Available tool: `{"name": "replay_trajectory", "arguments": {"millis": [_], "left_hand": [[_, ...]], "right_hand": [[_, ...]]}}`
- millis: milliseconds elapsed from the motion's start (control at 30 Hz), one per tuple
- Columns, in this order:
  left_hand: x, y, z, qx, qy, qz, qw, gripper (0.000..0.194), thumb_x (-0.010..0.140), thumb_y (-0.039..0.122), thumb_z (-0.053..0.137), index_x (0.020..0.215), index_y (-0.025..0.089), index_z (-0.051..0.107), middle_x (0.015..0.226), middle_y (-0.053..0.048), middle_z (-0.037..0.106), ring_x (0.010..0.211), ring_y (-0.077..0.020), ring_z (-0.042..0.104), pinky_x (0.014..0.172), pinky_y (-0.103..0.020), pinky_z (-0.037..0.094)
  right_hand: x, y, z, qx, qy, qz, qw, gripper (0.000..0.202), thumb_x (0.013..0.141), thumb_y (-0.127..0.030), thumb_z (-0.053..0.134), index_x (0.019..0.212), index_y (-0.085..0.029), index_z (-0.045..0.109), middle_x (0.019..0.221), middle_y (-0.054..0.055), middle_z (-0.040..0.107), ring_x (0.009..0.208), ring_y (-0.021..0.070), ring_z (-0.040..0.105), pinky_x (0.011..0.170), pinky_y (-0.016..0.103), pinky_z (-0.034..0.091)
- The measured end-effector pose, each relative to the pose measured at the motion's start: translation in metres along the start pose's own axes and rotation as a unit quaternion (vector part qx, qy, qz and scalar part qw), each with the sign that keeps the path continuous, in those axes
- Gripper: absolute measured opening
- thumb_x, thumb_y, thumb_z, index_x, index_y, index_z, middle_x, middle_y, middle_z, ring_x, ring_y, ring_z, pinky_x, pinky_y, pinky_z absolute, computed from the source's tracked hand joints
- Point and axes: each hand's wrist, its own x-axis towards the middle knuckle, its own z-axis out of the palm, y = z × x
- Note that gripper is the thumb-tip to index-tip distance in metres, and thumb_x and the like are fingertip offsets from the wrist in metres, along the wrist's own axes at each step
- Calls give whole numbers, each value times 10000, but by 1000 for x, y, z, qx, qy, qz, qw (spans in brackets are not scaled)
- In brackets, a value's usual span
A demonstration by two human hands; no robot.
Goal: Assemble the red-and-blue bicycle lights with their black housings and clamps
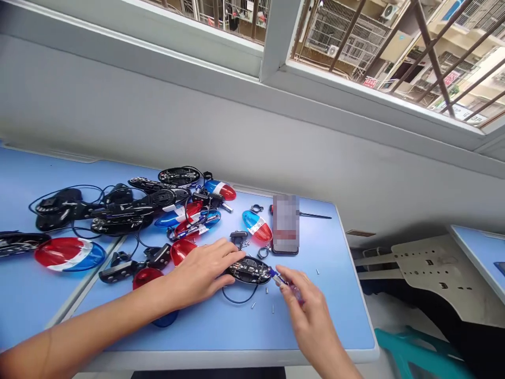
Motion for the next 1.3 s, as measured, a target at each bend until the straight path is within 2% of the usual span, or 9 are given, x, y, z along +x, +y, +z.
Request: {"name": "replay_trajectory", "arguments": {"millis": [133, 367, 600, 733, 867, 967, 1033, 1167, 1300], "left_hand": [[1, 1, 1, -2, 2, 1, 1000, 362, 836, 236, 705, 1163, 204, 553, 1086, -66, 611, 997, -261, 557, 726, -346, 483], [0, 1, 2, -1, 10, -2, 1000, 348, 835, 222, 702, 1153, 204, 562, 1069, -58, 618, 999, -259, 559, 714, -346, 482], [-2, 4, -2, 14, 6, -3, 1000, 330, 835, 244, 704, 1132, 189, 572, 1044, -68, 622, 972, -266, 572, 690, -350, 491], [-3, 4, 1, 22, 21, 4, 1000, 331, 830, 265, 711, 1121, 189, 573, 1023, -66, 624, 954, -266, 573, 676, -347, 491], [-3, 3, 3, 30, 28, 10, 999, 340, 834, 272, 708, 1131, 188, 567, 1030, -64, 623, 955, -265, 575, 674, -348, 493], [-4, 4, 3, 29, 26, 10, 999, 350, 833, 269, 711, 1140, 190, 562, 1039, -61, 624, 963, -261, 577, 673, -343, 492], [-4, 4, 2, 28, 25, 9, 999, 351, 832, 266, 713, 1139, 191, 561, 1037, -58, 624, 963, -259, 578, 664, -339, 490], [-3, 4, 2, 28, 25, 7, 999, 334, 836, 270, 710, 1126, 194, 563, 1034, -54, 623, 956, -255, 577, 641, -330, 487], [-3, 3, 0, 29, 22, 10, 999, 313, 844, 283, 705, 1110, 186, 571, 1028, -53, 626, 956, -255, 578, 646, -340, 494]], "right_hand": [[0, 0, -7, 95, -35, 109, 989, 289, 919, -486, 504, 1017, -255, 647, 989, 50, 664, 852, 205, 587, 700, 302, 495], [-2, -4, -6, 142, -3, 93, 986, 250, 877, -485, 584, 929, -241, 601, 955, 39, 569, 841, 177, 510, 735, 289, 460], [-11, -9, 4, 199, -15, 122, 972, 497, 922, -513, 520, 1356, -278, 468, 847, 31, 577, 747, 168, 538, 641, 284, 478], [-22, -10, 14, 195, -6, 119, 974, 427, 937, -495, 506, 1282, -258, 586, 837, 41, 582, 652, 143, 523, 560, 267, 478], [-28, -15, 15, 176, -45, 63, 981, 374, 949, -464, 491, 1171, -233, 685, 839, 64, 628, 651, 151, 569, 577, 284, 519], [-25, -19, 13, 104, -55, 16, 993, 358, 932, -380, 546, 1259, -262, 630, 960, 83, 673, 774, 179, 629, 604, 268, 547], [-19, -20, 15, 41, -57, -64, 995, 373, 942, -274, 527, 1314, -273, 565, 896, 54, 675, 719, 153, 615, 563, 236, 524], [-1, -20, 30, -100, -3, -249, 963, 264, 969, -157, 442, 1186, -213, 582, 733, 16, 603, 605, 129, 541, 517, 231, 438], [14, -21, 39, -260, 49, -275, 924, 188, 977, -176, 453, 1062, -186, 621, 888, 74, 645, 732, 153, 587, 474, 217, 365]]}}
